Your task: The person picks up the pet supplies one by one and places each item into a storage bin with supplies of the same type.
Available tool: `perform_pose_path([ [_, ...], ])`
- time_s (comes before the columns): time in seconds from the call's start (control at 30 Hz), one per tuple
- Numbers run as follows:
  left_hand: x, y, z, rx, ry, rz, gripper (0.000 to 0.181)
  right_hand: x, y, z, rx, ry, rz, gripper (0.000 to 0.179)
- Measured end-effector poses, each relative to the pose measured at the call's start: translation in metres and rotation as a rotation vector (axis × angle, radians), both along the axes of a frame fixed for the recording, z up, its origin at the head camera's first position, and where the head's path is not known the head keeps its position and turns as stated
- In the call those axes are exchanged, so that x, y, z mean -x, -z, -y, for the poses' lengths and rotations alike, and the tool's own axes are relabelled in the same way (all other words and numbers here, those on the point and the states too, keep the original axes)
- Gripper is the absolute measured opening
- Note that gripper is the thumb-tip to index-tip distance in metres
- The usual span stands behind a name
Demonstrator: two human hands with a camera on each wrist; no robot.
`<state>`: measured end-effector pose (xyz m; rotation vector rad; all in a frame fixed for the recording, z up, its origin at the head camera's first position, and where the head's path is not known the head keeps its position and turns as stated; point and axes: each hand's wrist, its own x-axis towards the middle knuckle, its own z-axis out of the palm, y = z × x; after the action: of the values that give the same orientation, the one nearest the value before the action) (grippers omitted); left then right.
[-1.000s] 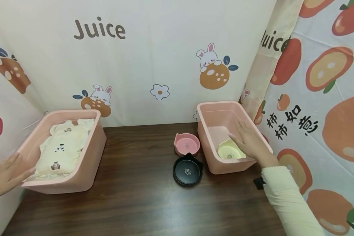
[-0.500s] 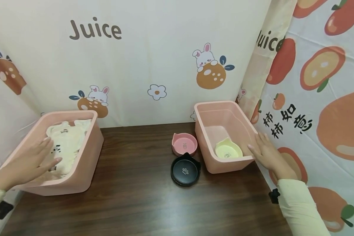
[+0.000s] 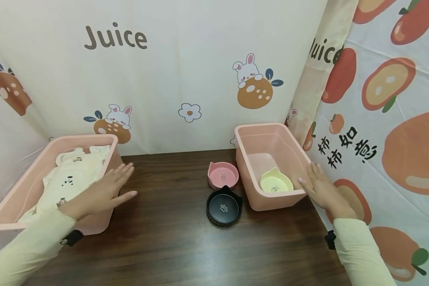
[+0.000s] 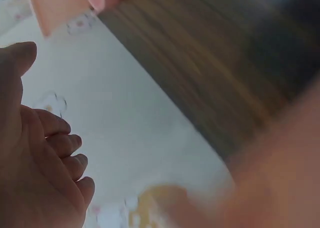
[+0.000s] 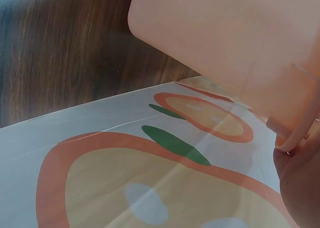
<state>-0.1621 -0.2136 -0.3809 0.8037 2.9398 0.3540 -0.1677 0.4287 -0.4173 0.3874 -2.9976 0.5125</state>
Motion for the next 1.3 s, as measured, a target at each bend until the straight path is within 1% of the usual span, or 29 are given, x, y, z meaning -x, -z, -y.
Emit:
perform_pose_path([
  [0.07,0.002,0.007,-0.015,-0.014,0.025,0.001,0.082,0.001,0.0,0.0,-0.001,-0.002,-0.003,0.067],
  [0.2,0.006,0.022,-0.042,-0.033,0.067,0.031,0.087,0.001,0.002,0.0,-0.01,-0.013,-0.013,0.068],
  [0.27,0.007,0.027,-0.055,-0.037,0.088,0.046,0.088,0.001,0.003,-0.001,-0.017,-0.012,-0.019,0.068],
  [0.37,0.009,0.033,-0.072,-0.039,0.118,0.056,0.088,0.0,0.003,-0.001,-0.024,-0.008,-0.028,0.069],
  [0.57,0.011,0.046,-0.099,-0.047,0.157,0.079,0.087,0.001,0.002,-0.002,-0.04,-0.001,-0.044,0.069],
  [0.7,0.011,0.058,-0.117,-0.039,0.171,0.101,0.088,0.0,0.001,-0.003,-0.042,-0.001,-0.042,0.068],
  [0.77,0.011,0.066,-0.128,-0.041,0.176,0.106,0.089,0.0,0.001,-0.004,-0.045,0.005,-0.036,0.069],
  [0.93,0.008,0.087,-0.159,-0.103,0.184,0.126,0.094,-0.001,0.001,-0.003,-0.048,0.02,-0.044,0.068],
  [1.07,0.004,0.105,-0.181,-0.136,0.173,0.139,0.099,-0.003,0.003,0.001,-0.045,0.023,-0.046,0.067],
  [1.13,0.002,0.114,-0.19,-0.149,0.165,0.132,0.1,-0.004,0.003,0.002,-0.051,0.026,-0.047,0.067],
  [1.2,0.0,0.121,-0.199,-0.164,0.162,0.123,0.101,-0.004,0.002,0.003,-0.059,0.029,-0.05,0.067],
  [1.3,-0.002,0.128,-0.21,-0.15,0.18,0.091,0.099,-0.005,0.003,0.002,-0.063,0.036,-0.053,0.067],
])
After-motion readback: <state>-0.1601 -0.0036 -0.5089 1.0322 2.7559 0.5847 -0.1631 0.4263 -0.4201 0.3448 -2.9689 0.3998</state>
